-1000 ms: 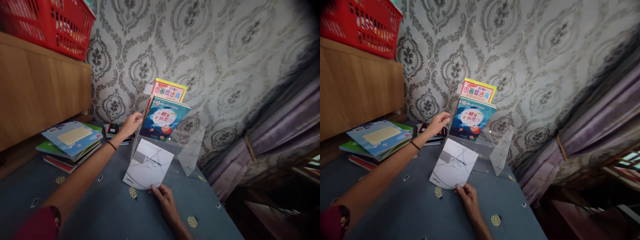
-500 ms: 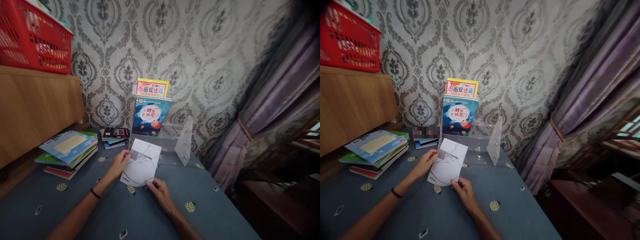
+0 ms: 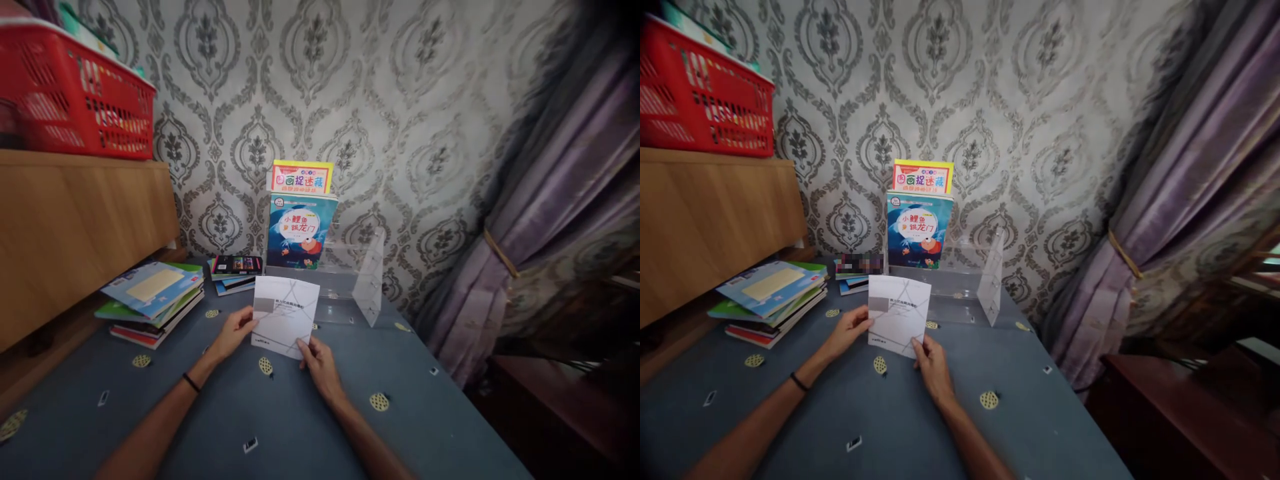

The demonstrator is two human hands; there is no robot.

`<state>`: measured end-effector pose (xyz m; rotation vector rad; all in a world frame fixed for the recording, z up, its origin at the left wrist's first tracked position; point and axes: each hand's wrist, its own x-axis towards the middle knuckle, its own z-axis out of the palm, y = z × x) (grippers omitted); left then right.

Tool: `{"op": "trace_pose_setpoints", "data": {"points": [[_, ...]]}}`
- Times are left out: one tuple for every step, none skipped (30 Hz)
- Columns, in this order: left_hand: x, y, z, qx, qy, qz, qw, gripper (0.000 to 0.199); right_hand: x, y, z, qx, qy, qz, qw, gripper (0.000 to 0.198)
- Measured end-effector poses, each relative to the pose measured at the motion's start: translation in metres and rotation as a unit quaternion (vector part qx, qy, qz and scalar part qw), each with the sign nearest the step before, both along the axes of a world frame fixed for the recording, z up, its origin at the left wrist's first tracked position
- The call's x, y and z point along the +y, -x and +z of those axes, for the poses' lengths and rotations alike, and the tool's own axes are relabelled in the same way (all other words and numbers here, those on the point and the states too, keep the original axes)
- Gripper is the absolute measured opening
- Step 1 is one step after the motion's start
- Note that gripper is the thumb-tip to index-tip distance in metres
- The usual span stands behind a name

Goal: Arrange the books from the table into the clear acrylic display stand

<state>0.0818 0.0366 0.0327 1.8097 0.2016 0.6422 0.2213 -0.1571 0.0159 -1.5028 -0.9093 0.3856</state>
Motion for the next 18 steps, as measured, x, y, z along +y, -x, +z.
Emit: {"op": "trace_pose_setpoints", "data": {"points": [[0.001,-0.001,-0.004,-0.001,-0.004,-0.002,1.0,0.04,0.0,0.0,0.0,-0.001,0.002,0.0,1.0,0.057],[0.001,-0.002,-0.007,-0.003,-0.008,-0.002,1.0,0.042,0.001,0.001,0.0,-0.002,0.003,-0.001,1.0,0.058],[0.0,-0.002,-0.01,-0.004,-0.013,-0.002,1.0,0.043,0.001,0.001,0.0,-0.004,0.004,-0.002,1.0,0.058],[0.0,-0.003,-0.012,-0.001,-0.019,-0.002,1.0,0.044,0.0,0.001,0.0,-0.006,0.005,-0.004,1.0,0.058],[-0.001,-0.003,-0.014,0.007,-0.03,0.0,1.0,0.044,0.0,0.001,0.0,-0.008,0.006,-0.007,1.0,0.059],[-0.002,-0.003,-0.016,0.016,-0.044,0.005,0.999,0.044,0.0,0.001,-0.001,-0.011,0.008,-0.01,1.0,0.06],[-0.003,-0.003,-0.017,0.027,-0.062,0.012,0.998,0.044,-0.001,0.001,-0.001,-0.014,0.011,-0.014,1.0,0.06],[-0.003,-0.003,-0.017,0.038,-0.082,0.021,0.996,0.043,-0.001,0.001,-0.001,-0.018,0.015,-0.017,1.0,0.061],[-0.004,-0.002,-0.017,0.048,-0.101,0.031,0.993,0.042,-0.002,0.001,-0.001,-0.021,0.02,-0.02,0.999,0.061],[-0.004,-0.002,-0.017,0.056,-0.119,0.04,0.99,0.04,-0.002,0.0,-0.001,-0.025,0.026,-0.023,0.999,0.061],[-0.005,-0.001,-0.017,0.063,-0.135,0.047,0.988,0.039,-0.003,0.0,-0.001,-0.029,0.032,-0.026,0.999,0.061],[-0.005,-0.001,-0.016,0.069,-0.148,0.052,0.985,0.037,-0.004,0.0,-0.001,-0.034,0.038,-0.028,0.998,0.061],[-0.005,0.0,-0.016,0.074,-0.159,0.053,0.983,0.036,-0.005,0.0,-0.001,-0.039,0.045,-0.03,0.998,0.061],[-0.006,0.0,-0.015,0.076,-0.169,0.053,0.981,0.034,-0.005,0.0,-0.002,-0.044,0.051,-0.032,0.997,0.062],[-0.006,0.001,-0.015,0.076,-0.178,0.053,0.98,0.033,-0.006,-0.001,-0.002,-0.049,0.058,-0.034,0.997,0.062],[-0.006,0.001,-0.015,0.077,-0.186,0.054,0.978,0.033,-0.006,-0.001,-0.002,-0.054,0.064,-0.036,0.996,0.063],[-0.006,0.002,-0.015,0.079,-0.194,0.055,0.976,0.032,-0.007,-0.001,-0.003,-0.057,0.068,-0.038,0.995,0.063],[-0.007,0.002,-0.014,0.082,-0.201,0.058,0.974,0.032,-0.007,-0.001,-0.003,-0.058,0.07,-0.04,0.995,0.063]]}}
